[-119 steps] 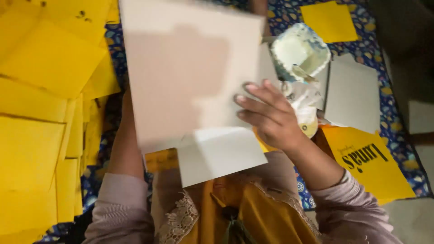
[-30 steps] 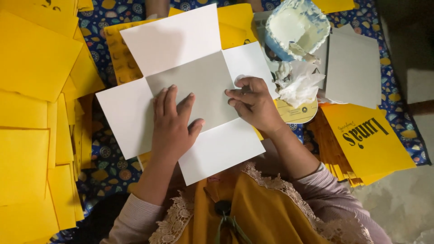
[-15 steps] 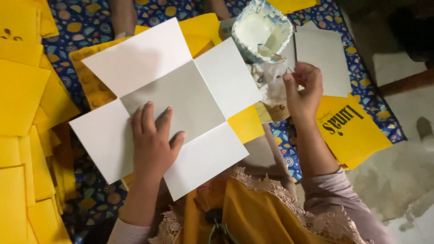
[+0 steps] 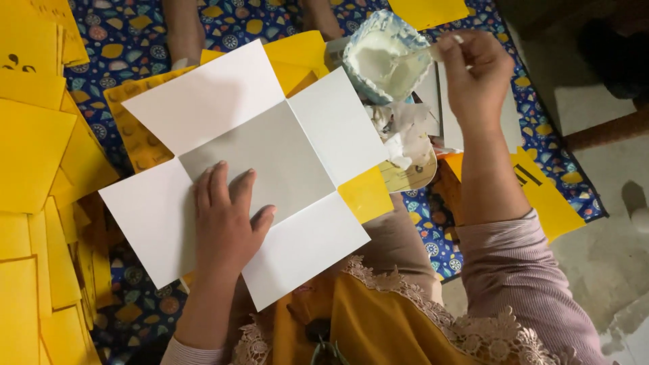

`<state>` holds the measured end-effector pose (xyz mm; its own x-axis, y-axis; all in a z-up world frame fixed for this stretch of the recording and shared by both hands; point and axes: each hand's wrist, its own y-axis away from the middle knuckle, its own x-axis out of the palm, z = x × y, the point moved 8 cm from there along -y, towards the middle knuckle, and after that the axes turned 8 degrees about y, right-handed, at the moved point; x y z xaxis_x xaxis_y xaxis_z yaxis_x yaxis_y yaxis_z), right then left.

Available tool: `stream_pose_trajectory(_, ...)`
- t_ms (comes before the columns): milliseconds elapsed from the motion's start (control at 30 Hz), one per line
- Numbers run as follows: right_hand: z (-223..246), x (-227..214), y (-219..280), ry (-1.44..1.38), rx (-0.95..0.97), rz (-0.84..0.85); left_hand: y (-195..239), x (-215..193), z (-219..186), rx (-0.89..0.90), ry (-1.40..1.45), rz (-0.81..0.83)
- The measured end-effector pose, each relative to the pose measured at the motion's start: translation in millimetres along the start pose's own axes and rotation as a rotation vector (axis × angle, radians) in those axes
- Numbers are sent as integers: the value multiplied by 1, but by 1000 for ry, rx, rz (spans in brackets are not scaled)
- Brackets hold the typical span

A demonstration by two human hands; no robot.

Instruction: The person applies glue with a stick onto white paper inserts and spreads it, then places the insert into a yellow printed paper bag and folds and presses the bag flaps closed, setting finished bags aside and repeating with the next bag.

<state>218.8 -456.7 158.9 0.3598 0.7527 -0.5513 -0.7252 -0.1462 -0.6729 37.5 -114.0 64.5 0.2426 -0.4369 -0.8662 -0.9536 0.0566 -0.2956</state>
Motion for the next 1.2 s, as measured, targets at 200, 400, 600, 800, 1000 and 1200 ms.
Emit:
stream_pose_trajectory(200, -37, 2, 15, -271, 268, -26, 0, -4, 2, 3, 32, -29)
stream_pose_trajectory(400, -81, 2, 54, -782, 733, -230, 1, -4, 2, 22, 38, -44)
stream_pose_trajectory(600, -31, 11, 59, -890, 786, -217, -2, -7, 3, 1, 59, -60)
stream_pose_trajectory(800, 93, 64, 54, -437, 79, 164, 5, -4, 6, 54, 2, -123)
stream_pose_trajectory(1000, 138, 93, 58, -65, -384, 125, 8, -5, 9, 54, -4, -151)
stream_pose_trajectory(1200, 141, 77, 90, -32, -410, 231, 7, -2, 12, 34, 9, -144)
